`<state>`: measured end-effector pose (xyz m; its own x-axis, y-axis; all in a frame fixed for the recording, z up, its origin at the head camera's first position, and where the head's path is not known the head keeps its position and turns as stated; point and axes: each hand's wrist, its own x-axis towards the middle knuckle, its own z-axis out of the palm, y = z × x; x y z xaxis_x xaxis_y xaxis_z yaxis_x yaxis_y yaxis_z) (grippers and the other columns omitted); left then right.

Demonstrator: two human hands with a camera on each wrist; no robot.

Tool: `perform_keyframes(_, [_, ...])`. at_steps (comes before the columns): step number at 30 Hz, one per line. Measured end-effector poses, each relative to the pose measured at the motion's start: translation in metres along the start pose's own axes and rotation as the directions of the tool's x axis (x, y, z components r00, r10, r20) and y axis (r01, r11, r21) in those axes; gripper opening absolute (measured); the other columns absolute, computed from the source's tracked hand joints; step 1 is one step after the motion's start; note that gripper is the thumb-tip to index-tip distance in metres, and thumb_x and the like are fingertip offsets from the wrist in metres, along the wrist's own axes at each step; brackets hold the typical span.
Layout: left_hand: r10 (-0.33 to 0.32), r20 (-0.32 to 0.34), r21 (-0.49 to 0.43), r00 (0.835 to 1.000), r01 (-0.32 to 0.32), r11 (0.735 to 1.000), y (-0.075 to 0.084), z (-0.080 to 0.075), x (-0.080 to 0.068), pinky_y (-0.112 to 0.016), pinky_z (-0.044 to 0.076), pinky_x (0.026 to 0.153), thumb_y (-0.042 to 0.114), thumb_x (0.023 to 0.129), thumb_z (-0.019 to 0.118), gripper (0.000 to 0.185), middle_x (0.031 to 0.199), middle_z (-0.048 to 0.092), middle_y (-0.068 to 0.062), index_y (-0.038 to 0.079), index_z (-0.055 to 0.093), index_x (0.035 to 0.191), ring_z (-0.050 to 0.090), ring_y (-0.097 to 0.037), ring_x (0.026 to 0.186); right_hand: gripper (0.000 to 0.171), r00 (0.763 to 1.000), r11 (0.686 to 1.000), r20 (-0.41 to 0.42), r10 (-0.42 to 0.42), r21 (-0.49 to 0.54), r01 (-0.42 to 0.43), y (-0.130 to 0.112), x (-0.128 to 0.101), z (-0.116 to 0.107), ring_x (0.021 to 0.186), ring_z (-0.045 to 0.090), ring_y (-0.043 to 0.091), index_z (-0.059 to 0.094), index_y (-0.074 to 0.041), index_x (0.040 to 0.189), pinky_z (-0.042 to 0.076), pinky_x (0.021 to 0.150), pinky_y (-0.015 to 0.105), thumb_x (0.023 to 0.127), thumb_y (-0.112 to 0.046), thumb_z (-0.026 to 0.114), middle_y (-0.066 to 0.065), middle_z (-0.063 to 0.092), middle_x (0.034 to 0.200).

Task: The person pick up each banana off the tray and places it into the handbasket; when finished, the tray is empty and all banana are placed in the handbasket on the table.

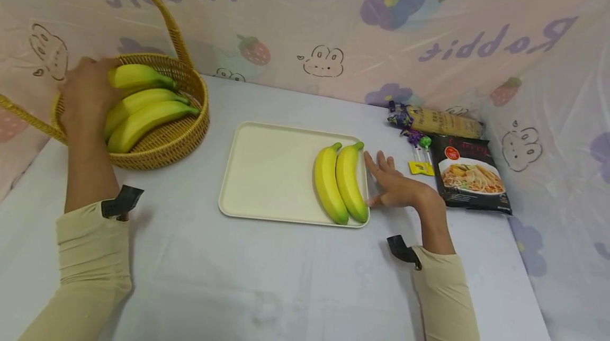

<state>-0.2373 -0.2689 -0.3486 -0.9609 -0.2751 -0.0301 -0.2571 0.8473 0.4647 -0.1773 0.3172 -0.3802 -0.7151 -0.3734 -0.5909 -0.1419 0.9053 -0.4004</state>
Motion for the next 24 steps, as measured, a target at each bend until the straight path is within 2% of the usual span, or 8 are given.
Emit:
perform_keyframes(3, [-0.011, -0.015, -0.004, 1.0, 0.011, 1.0, -0.0007, 0.0011, 0.0003, -0.081, 0.019, 0.114, -0.01, 0.094, 0.039, 0.071, 0.158, 0.027, -0.043, 0.008, 0.033, 0.163, 0.026, -0.069, 0.142, 0.125, 1.0, 1.0, -0.001, -0.001, 0.004, 0.001, 0.0007, -0.0005, 0.0, 0.152, -0.025, 0.058, -0.013, -0.015, 0.167, -0.006, 0.119, 0.08, 0.087, -0.047, 0.078, 0.03, -0.027, 0.168])
perform_keyframes(6, [-0.032, -0.049, -0.041, 0.998, 0.03, 0.999, -0.001, 0.0019, 0.0017, -0.08, 0.013, 0.119, -0.01, 0.093, 0.039, 0.072, 0.16, 0.02, -0.043, 0.008, 0.034, 0.162, 0.016, -0.067, 0.146, 0.125, 1.0, 1.0, -0.001, 0.0, 0.006, 0.0, 0.0008, -0.0006, 0.0, 0.152, -0.026, 0.058, -0.013, -0.015, 0.167, -0.006, 0.119, 0.08, 0.087, -0.046, 0.078, 0.03, -0.027, 0.168])
perform_keyframes(11, [-0.092, -0.125, -0.119, 0.988, 0.077, 0.99, -0.0003, 0.0025, 0.0031, -0.074, 0.003, 0.124, -0.007, 0.092, 0.041, 0.067, 0.166, 0.003, -0.042, 0.0, 0.038, 0.159, 0.0, -0.061, 0.152, 0.125, 1.0, 1.0, -0.004, -0.001, 0.0, 0.001, 0.001, -0.0014, 0.0003, 0.152, -0.024, 0.059, -0.013, -0.014, 0.167, -0.005, 0.119, 0.08, 0.087, -0.044, 0.078, 0.031, -0.026, 0.168])
perform_keyframes(12, [-0.103, -0.143, -0.122, 0.984, 0.086, 0.989, 0.0, 0.0021, 0.0031, -0.073, 0.003, 0.125, -0.006, 0.093, 0.04, 0.065, 0.167, 0.001, -0.042, -0.001, 0.039, 0.158, -0.001, -0.061, 0.153, 0.125, 1.0, 1.0, -0.006, -0.002, -0.001, 0.002, 0.0009, -0.0013, 0.0003, 0.152, -0.024, 0.059, -0.013, -0.014, 0.167, -0.005, 0.119, 0.08, 0.088, -0.044, 0.078, 0.031, -0.026, 0.168])
perform_keyframes(15, [-0.13, -0.177, -0.131, 0.975, 0.108, 0.986, 0.0002, 0.0017, 0.003, -0.072, 0.007, 0.123, -0.006, 0.094, 0.036, 0.062, 0.167, 0.008, -0.041, -0.002, 0.042, 0.156, 0.004, -0.059, 0.153, 0.126, 1.0, 1.0, -0.009, -0.008, -0.003, 0.008, -0.0001, -0.002, 0.0, 0.152, -0.023, 0.06, -0.013, -0.012, 0.167, -0.004, 0.119, 0.08, 0.087, -0.044, 0.079, 0.032, -0.026, 0.167])
perform_keyframes(19, [-0.143, -0.17, -0.131, 0.975, 0.122, 0.984, -0.0014, 0.0009, 0.0026, -0.074, 0.011, 0.121, -0.008, 0.095, 0.034, 0.064, 0.164, 0.017, -0.04, 0.002, 0.042, 0.157, 0.01, -0.058, 0.152, 0.126, 1.0, 1.0, -0.009, -0.01, -0.003, 0.01, -0.0007, -0.0014, -0.0001, 0.152, -0.023, 0.061, -0.013, -0.011, 0.167, -0.004, 0.119, 0.08, 0.087, -0.042, 0.079, 0.033, -0.026, 0.167])
perform_keyframes(24, [-0.139, -0.146, -0.127, 0.979, 0.121, 0.984, -0.0021, -0.0005, 0.0031, -0.076, 0.01, 0.12, -0.008, 0.096, 0.034, 0.066, 0.168, 0.007, -0.038, 0.009, 0.041, 0.16, 0.005, -0.059, 0.153, 0.126, 1.0, 1.0, -0.01, -0.01, -0.011, 0.01, -0.0011, -0.0001, -0.0001, 0.152, -0.023, 0.061, -0.013, -0.012, 0.167, -0.003, 0.119, 0.08, 0.088, -0.042, 0.079, 0.033, -0.025, 0.167])
